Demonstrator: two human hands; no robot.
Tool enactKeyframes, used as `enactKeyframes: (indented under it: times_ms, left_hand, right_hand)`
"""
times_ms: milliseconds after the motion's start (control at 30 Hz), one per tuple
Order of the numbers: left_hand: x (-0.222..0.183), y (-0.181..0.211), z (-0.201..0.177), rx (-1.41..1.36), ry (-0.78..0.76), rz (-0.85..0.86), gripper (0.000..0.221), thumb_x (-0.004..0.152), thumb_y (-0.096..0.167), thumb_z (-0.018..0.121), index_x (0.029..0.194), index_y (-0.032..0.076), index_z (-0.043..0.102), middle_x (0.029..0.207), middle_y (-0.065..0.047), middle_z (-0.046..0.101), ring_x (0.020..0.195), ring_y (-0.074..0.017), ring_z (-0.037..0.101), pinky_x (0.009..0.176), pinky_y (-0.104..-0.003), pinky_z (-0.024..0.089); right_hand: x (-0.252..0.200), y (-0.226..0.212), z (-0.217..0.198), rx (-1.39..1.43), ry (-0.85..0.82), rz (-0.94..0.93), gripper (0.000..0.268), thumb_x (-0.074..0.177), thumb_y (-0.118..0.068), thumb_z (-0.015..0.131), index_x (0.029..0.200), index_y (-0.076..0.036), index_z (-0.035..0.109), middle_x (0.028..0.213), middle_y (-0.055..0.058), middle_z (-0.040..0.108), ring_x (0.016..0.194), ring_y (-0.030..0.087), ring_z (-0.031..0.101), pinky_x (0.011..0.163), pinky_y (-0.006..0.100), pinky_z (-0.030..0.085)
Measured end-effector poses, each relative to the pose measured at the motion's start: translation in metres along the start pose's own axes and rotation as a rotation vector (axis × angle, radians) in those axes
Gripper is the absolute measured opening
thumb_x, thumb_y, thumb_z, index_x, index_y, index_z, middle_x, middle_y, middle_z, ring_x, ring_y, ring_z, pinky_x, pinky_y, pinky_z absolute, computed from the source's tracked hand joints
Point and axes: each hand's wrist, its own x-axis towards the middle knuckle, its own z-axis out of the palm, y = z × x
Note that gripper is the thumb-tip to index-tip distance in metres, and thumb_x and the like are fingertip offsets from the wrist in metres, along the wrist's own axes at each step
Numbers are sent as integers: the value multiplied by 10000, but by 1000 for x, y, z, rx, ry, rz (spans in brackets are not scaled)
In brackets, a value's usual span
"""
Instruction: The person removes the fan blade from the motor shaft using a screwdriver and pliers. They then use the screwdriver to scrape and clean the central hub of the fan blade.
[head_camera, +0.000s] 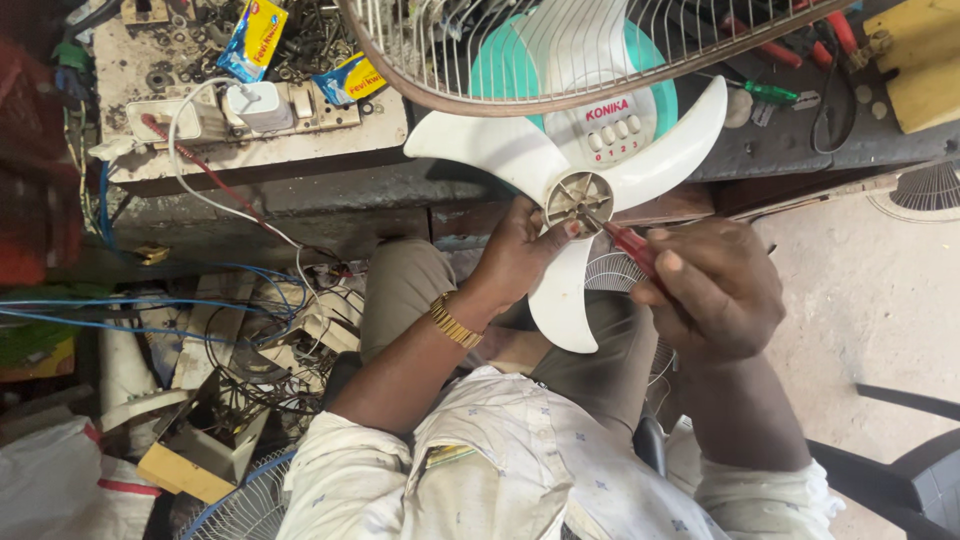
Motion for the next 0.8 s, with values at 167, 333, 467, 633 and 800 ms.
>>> enactKeyframes:
  times_ms: [167, 333, 467, 633, 800]
  left_hand:
    - [1, 3, 1, -9, -7, 16, 360, 990, 98, 677, 1249, -62, 483, 1202, -160, 702, 1078, -134, 652, 922, -275, 545]
    - [1, 1, -1, -6, -3, 14, 361, 988, 101, 677, 1251, -61, 489, 1201, -156, 699, 1073, -137, 647, 920, -279, 544]
    - [0, -5, -1, -32, 6, -9, 362, 995, 118, 667, 1263, -47, 490, 1205, -144, 697, 1073, -133, 649, 923, -277, 548]
    - [1, -4, -3, -2, -2, 20, 382, 989, 117, 699, 1265, -45, 489, 1218, -148, 700, 1093, -135, 646, 940, -283, 543]
    - [1, -5, -2, -35, -13, 22, 422, 972, 136, 703, 1284, -45, 484, 1218, -146, 693, 1094, -137, 644, 940, -288, 545]
  right_hand:
    - [0, 5, 3, -26, 94, 33, 427, 982, -378, 692, 1259, -60, 623, 988, 125, 658, 893, 277, 675, 748, 419, 573]
    - [7, -7, -1, 12, -13, 15, 292, 1004, -202, 650, 1227, -36, 559, 1026, 175, 677, 909, 340, 698, 752, 444, 587]
    - [-4, -9, 1, -17, 54, 11, 363, 1007, -255, 793, 1264, -100, 590, 1013, 89, 633, 885, 266, 651, 750, 408, 562]
    - [-7, -8, 0, -112, 43, 22, 390, 972, -281, 741, 1265, -69, 595, 1041, 126, 621, 922, 264, 640, 739, 423, 541]
    - [9, -7, -4, -26, -116, -61, 271, 1038, -116, 652, 1250, -21, 512, 1143, 255, 654, 985, 394, 708, 823, 486, 615]
